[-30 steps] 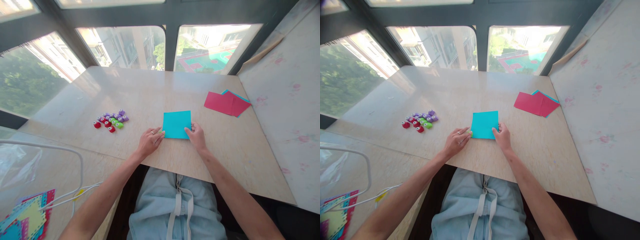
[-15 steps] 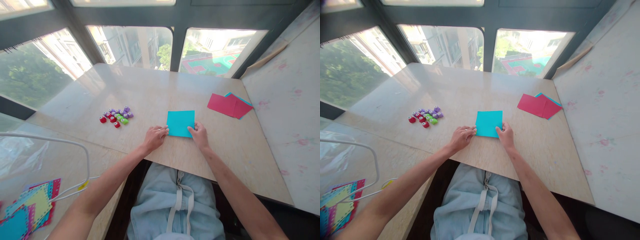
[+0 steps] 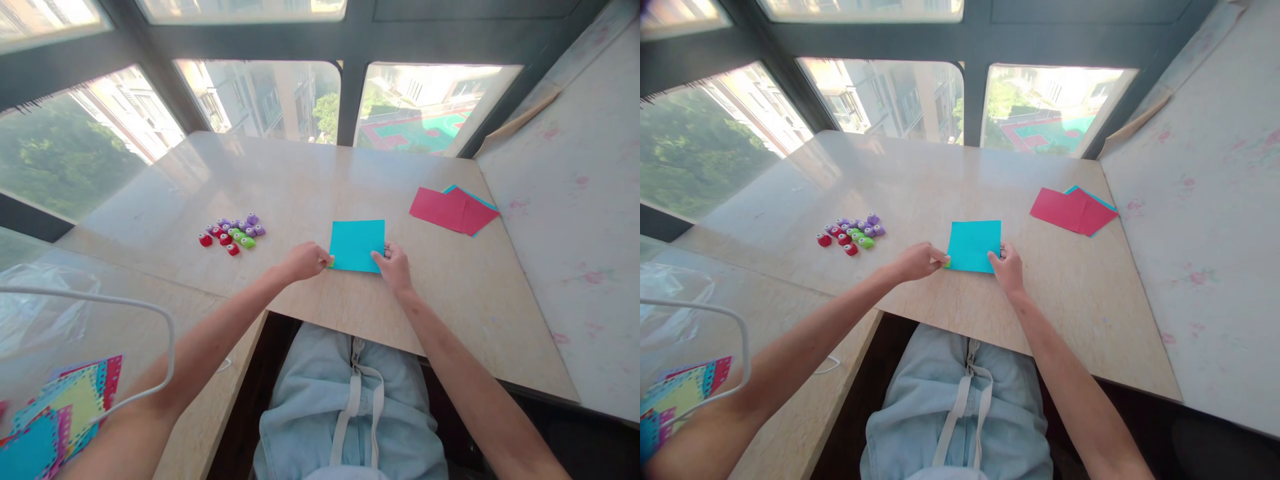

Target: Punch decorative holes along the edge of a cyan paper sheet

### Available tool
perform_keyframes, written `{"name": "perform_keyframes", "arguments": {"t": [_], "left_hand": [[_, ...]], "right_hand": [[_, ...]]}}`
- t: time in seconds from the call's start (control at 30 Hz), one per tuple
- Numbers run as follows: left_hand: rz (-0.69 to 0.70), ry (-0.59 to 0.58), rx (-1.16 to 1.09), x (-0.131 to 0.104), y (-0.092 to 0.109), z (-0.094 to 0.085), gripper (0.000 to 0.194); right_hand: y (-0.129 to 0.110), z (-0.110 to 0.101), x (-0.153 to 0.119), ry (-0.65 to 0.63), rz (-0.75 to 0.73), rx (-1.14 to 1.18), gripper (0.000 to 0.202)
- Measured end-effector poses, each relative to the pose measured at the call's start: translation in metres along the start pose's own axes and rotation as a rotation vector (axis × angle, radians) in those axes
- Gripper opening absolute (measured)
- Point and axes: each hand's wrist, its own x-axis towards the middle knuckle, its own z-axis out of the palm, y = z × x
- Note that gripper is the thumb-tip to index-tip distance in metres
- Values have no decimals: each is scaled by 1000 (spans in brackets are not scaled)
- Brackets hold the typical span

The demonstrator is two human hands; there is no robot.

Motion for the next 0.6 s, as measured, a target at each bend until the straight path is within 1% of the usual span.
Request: {"name": "perform_keyframes", "arguments": {"t": [0.07,0.1,0.23,0.33,0.43,0.5,0.6], "left_hand": [[-16,-82,-11,5,3,-6,19],[-20,-100,-17,7,4,-8,18],[-27,-112,-62,10,3,-11,19],[-71,-120,-162,9,0,-11,21],[-124,-92,-271,7,-2,-13,26],[-179,-38,-295,5,-1,-15,29],[-374,41,-376,4,3,-15,37]], "right_hand": [[1,0,1,-6,5,21,49],[1,0,1,-4,8,31,49],[2,-1,2,-4,16,60,51],[1,-3,0,-28,9,74,50],[-2,-4,-3,-35,7,72,48],[-4,-5,-5,-33,5,69,47],[-6,-5,-6,-34,-4,67,45]]}}
